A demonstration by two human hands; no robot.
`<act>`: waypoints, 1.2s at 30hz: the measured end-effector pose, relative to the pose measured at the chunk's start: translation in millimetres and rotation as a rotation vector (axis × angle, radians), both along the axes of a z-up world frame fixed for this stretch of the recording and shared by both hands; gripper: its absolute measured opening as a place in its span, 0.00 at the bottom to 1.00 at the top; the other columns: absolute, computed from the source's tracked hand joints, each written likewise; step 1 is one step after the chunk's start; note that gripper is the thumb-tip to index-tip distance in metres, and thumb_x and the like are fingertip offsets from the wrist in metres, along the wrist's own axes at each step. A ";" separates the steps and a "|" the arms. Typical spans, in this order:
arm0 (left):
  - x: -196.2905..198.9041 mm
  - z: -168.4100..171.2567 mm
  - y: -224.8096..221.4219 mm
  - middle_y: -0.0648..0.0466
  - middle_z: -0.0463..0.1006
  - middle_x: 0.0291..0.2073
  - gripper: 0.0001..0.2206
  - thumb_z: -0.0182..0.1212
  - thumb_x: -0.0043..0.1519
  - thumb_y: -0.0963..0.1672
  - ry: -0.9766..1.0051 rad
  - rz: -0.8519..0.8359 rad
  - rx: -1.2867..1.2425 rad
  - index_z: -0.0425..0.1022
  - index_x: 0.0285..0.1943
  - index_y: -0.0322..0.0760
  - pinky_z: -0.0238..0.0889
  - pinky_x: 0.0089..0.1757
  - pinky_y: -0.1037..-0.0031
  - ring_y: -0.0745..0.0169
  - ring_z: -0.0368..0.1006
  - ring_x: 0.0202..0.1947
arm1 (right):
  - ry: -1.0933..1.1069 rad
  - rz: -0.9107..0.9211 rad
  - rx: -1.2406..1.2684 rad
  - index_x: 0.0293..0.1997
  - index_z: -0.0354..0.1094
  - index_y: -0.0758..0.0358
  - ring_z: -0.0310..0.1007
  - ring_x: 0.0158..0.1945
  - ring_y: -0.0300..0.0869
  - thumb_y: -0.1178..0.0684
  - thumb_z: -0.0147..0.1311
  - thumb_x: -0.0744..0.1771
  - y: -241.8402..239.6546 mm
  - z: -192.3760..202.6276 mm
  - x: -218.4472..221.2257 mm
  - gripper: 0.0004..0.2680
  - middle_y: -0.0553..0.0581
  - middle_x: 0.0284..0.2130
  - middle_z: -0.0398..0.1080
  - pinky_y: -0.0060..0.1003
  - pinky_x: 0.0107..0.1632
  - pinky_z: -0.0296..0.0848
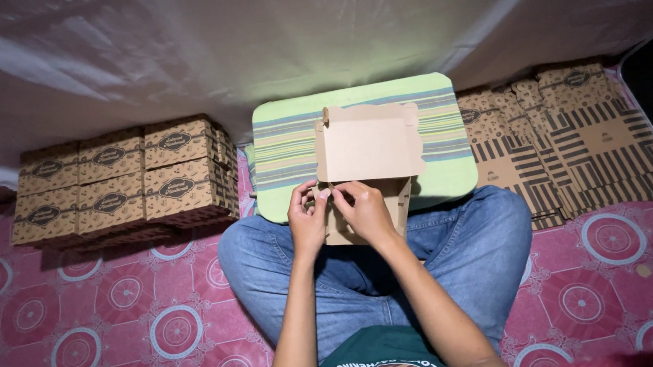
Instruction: Folding flat cardboard templates into small boxes by hand
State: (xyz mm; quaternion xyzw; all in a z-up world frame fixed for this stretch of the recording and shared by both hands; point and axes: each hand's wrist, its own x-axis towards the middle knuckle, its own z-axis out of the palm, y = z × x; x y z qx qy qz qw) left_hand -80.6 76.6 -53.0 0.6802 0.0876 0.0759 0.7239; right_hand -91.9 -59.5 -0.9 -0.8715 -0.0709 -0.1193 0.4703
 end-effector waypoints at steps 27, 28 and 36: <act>-9.1 20.5 -1.9 0.52 0.86 0.38 0.14 0.69 0.60 0.42 0.048 0.084 0.141 0.80 0.55 0.45 0.74 0.44 0.71 0.66 0.79 0.38 | 0.482 -0.001 0.653 0.52 0.75 0.70 0.76 0.47 0.45 0.52 0.66 0.65 2.3 -52.4 13.5 0.14 0.68 0.44 0.78 0.40 0.49 0.78; -8.0 18.5 -0.9 0.52 0.86 0.38 0.13 0.69 0.60 0.43 0.051 0.083 0.159 0.81 0.54 0.45 0.74 0.45 0.70 0.68 0.79 0.39 | 0.535 -0.025 0.737 0.53 0.73 0.75 0.75 0.46 0.43 0.52 0.66 0.65 1.6 -60.3 16.0 0.16 0.68 0.45 0.77 0.38 0.49 0.77; -11.3 32.0 -8.5 0.46 0.85 0.42 0.13 0.69 0.60 0.42 0.094 0.104 0.141 0.82 0.54 0.43 0.74 0.48 0.70 0.61 0.81 0.43 | 0.583 -0.121 0.682 0.46 0.76 0.72 0.79 0.35 0.39 0.49 0.67 0.64 5.3 -64.8 23.4 0.14 0.60 0.29 0.79 0.35 0.36 0.79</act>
